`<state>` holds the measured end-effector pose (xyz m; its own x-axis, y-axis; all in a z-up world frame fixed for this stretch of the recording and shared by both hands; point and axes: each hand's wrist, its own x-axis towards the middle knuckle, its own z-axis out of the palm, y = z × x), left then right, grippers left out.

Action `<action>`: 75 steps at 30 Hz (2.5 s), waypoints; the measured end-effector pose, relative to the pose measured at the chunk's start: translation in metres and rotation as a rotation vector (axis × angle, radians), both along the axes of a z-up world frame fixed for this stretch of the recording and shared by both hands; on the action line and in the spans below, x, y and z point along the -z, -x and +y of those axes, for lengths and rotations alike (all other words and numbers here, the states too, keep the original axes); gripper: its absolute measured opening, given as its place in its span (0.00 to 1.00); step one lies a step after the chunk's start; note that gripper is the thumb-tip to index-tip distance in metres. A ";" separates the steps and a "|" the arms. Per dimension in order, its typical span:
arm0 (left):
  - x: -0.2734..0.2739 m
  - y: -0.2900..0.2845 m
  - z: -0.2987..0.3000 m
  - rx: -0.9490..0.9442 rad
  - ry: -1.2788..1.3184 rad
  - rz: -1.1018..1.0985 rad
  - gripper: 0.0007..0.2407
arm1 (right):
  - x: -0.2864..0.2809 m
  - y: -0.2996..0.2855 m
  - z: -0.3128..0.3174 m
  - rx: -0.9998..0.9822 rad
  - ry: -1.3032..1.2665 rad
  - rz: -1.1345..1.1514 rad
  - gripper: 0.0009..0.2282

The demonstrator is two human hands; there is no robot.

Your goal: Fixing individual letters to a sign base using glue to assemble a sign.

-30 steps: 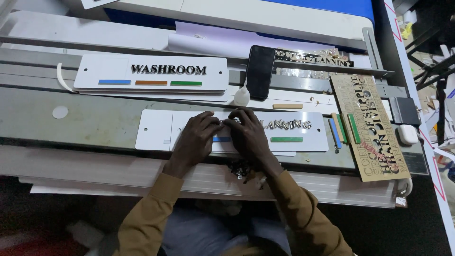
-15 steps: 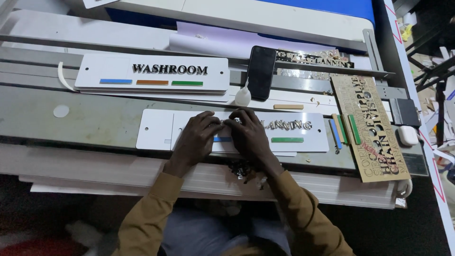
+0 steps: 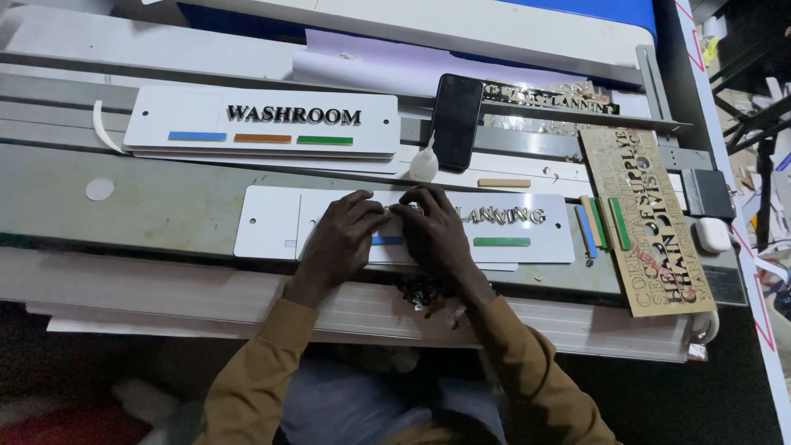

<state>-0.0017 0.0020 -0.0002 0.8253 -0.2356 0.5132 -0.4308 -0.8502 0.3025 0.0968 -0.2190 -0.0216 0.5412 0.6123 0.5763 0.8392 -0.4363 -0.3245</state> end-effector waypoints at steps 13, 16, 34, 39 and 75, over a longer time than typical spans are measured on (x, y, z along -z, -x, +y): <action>0.008 -0.003 0.002 -0.004 -0.020 -0.058 0.15 | -0.005 0.002 0.003 0.010 -0.030 0.012 0.13; 0.011 -0.004 0.003 -0.005 -0.007 -0.057 0.15 | -0.004 0.001 0.002 0.020 -0.009 -0.003 0.13; 0.005 -0.001 0.000 0.002 0.025 -0.057 0.13 | -0.005 0.003 0.002 0.003 -0.002 -0.006 0.10; 0.014 -0.005 0.001 0.000 0.004 -0.049 0.13 | -0.007 0.003 0.004 0.015 0.008 -0.016 0.10; 0.006 -0.009 0.006 0.002 -0.073 -0.018 0.14 | 0.006 -0.003 0.001 -0.024 -0.057 -0.041 0.10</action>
